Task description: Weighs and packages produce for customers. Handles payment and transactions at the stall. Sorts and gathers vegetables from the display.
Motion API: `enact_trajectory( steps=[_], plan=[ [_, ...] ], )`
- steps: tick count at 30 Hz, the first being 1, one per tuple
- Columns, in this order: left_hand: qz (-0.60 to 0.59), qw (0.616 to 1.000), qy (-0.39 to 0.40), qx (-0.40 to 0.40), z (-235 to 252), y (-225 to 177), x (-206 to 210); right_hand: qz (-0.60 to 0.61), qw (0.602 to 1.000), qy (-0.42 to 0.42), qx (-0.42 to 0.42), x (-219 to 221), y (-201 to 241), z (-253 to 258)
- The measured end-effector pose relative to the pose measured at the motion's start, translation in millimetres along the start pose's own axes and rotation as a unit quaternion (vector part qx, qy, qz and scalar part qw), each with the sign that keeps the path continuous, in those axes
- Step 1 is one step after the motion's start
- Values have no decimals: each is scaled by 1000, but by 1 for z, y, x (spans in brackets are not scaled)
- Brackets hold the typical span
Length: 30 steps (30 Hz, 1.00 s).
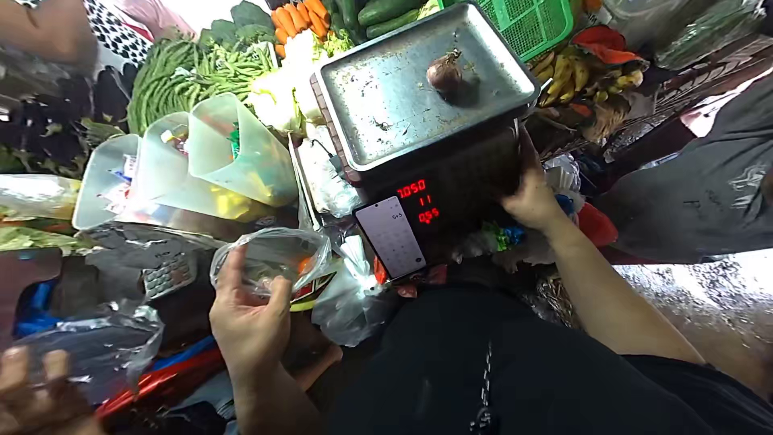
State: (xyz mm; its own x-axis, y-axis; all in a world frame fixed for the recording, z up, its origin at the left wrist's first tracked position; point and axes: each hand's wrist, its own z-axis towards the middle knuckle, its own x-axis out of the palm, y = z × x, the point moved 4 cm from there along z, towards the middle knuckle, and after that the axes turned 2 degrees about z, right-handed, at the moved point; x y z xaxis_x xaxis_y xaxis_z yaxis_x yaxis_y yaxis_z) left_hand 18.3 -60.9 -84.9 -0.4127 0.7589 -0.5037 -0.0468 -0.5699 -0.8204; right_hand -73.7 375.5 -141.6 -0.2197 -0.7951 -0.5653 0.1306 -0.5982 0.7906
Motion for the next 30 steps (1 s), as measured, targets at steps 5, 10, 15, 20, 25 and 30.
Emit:
enact_trajectory(
  steps=[5, 10, 15, 20, 25, 30],
  plan=[
    [2, 1000, -6, -15, -12, 5, -3, 36, 998, -21, 36, 5, 4, 2],
    [15, 1000, -6, -19, -19, 12, -11, 184, 978, -57, 78, 6, -1, 13],
    [13, 999, -5, -35, -25, 18, -9, 215, 970, -50, 104, 1, -1, 19],
    [10, 999, -4, -35, -22, 12, -5, 73, 995, -30, 65, 5, -1, 12],
    [29, 999, -4, -16, -22, 11, -8, 52, 998, -19, 12, 7, -5, 8],
    [23, 999, -7, -28, -24, 10, -6, 65, 998, 1, -13, 2, -11, 9]
  ],
)
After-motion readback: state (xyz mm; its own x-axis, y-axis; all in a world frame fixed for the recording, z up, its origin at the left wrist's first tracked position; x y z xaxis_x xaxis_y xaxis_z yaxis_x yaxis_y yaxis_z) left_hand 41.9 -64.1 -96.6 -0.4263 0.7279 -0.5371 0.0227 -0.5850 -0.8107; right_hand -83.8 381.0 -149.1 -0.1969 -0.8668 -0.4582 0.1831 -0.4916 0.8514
